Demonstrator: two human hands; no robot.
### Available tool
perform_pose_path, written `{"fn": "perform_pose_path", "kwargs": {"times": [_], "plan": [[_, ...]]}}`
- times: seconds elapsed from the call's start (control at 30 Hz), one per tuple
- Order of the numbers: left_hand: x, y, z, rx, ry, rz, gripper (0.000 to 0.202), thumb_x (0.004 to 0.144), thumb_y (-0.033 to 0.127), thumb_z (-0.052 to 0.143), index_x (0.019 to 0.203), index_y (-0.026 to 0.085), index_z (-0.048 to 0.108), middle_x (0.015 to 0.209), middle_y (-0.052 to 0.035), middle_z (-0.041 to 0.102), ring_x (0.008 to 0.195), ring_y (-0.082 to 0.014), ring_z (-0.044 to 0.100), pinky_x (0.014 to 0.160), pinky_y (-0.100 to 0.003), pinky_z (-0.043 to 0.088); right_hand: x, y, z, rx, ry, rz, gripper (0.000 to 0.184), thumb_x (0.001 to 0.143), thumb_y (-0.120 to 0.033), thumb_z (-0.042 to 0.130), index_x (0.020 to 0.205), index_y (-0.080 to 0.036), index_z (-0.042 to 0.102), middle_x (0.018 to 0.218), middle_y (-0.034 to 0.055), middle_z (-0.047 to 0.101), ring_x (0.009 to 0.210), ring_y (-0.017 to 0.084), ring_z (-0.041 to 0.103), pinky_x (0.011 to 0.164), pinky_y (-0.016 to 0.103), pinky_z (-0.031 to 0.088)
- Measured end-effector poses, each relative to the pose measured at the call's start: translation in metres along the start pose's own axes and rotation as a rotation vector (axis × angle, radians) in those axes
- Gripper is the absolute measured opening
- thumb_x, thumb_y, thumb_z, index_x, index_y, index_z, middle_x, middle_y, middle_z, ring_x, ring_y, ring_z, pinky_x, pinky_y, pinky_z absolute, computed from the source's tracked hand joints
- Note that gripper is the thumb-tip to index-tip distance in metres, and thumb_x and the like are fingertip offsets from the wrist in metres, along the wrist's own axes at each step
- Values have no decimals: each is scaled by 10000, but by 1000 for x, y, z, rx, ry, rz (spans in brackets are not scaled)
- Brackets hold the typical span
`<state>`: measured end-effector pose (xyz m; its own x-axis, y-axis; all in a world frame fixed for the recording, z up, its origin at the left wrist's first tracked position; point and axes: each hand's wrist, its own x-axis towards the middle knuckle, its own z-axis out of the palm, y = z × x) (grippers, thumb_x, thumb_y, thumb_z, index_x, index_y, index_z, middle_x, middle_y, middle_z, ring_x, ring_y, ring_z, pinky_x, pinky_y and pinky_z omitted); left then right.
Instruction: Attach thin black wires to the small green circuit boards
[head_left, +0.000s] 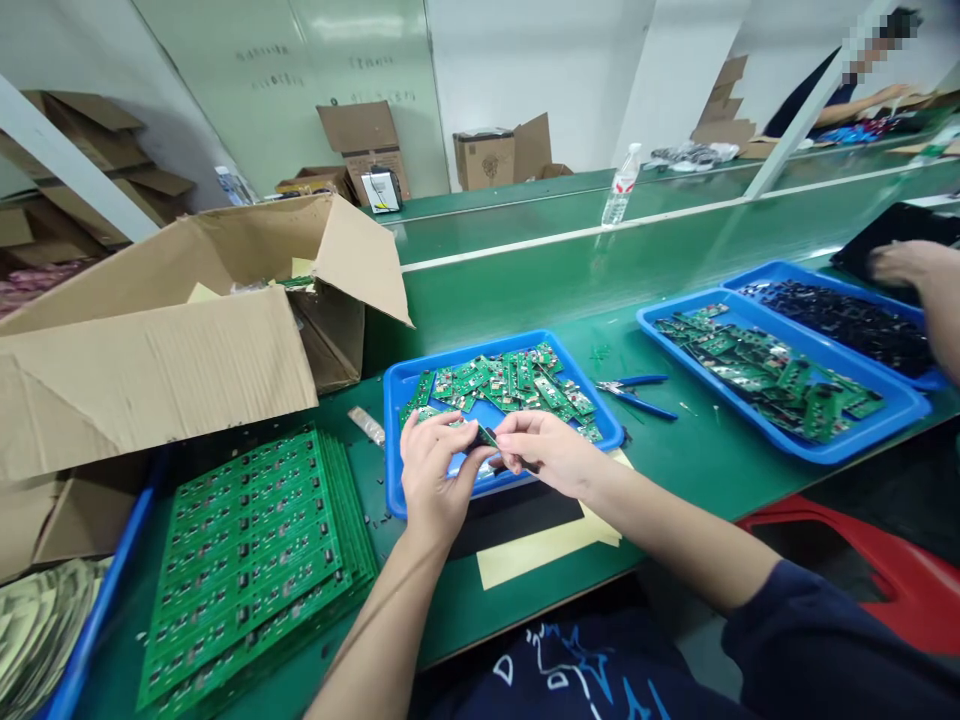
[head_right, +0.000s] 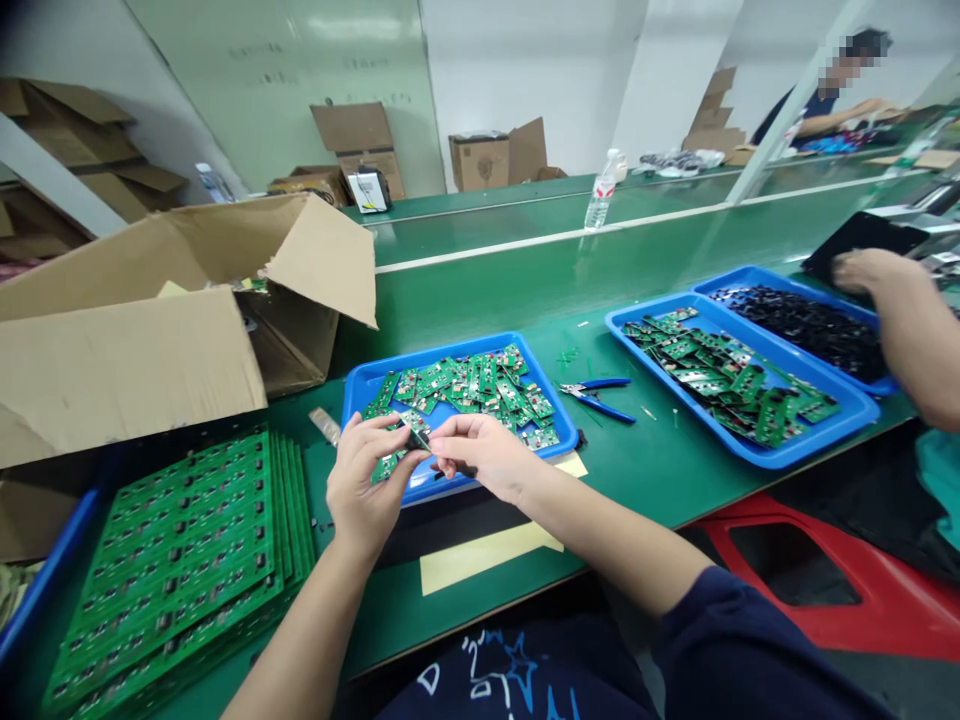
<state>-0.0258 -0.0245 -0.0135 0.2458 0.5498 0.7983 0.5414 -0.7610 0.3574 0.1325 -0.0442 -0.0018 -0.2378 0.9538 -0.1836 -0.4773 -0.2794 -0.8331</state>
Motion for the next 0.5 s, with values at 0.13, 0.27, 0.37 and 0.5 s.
{"fn": "perform_pose_path", "kwargs": {"times": [0.13,0.27,0.37,0.5], "plan": [[-4,3,3,-86,-82,-70,142,797,335,619,869,213,633,751,-9,670,889,-200,650,1016,-497,334,3,3,0,-183,38,-166,73,601,-162,637,625,-160,568,492,-69,521,430,56,466,467,205,383],[-3,6,4,-166,-186,-216,200,845,336,531,947,217,657,912,-49,705,986,-217,629,1048,-506,296,6,3,-6,-410,55,-285,36,663,-189,601,678,-161,583,544,-49,528,481,77,498,507,228,432],[2,8,1,-250,-163,-442,257,865,322,466,934,192,676,1013,-75,702,1018,-223,621,1008,-442,374,3,-2,-13,-612,39,-467,177,771,-272,565,899,-174,636,793,37,623,758,158,608,739,341,509],[8,11,-4,-371,-143,-668,263,825,348,495,842,162,681,963,-68,712,924,-216,646,835,-321,489,-3,-8,-23,-985,191,-687,546,780,-331,600,1303,-306,447,1387,84,307,1251,277,397,1023,485,364]]}}
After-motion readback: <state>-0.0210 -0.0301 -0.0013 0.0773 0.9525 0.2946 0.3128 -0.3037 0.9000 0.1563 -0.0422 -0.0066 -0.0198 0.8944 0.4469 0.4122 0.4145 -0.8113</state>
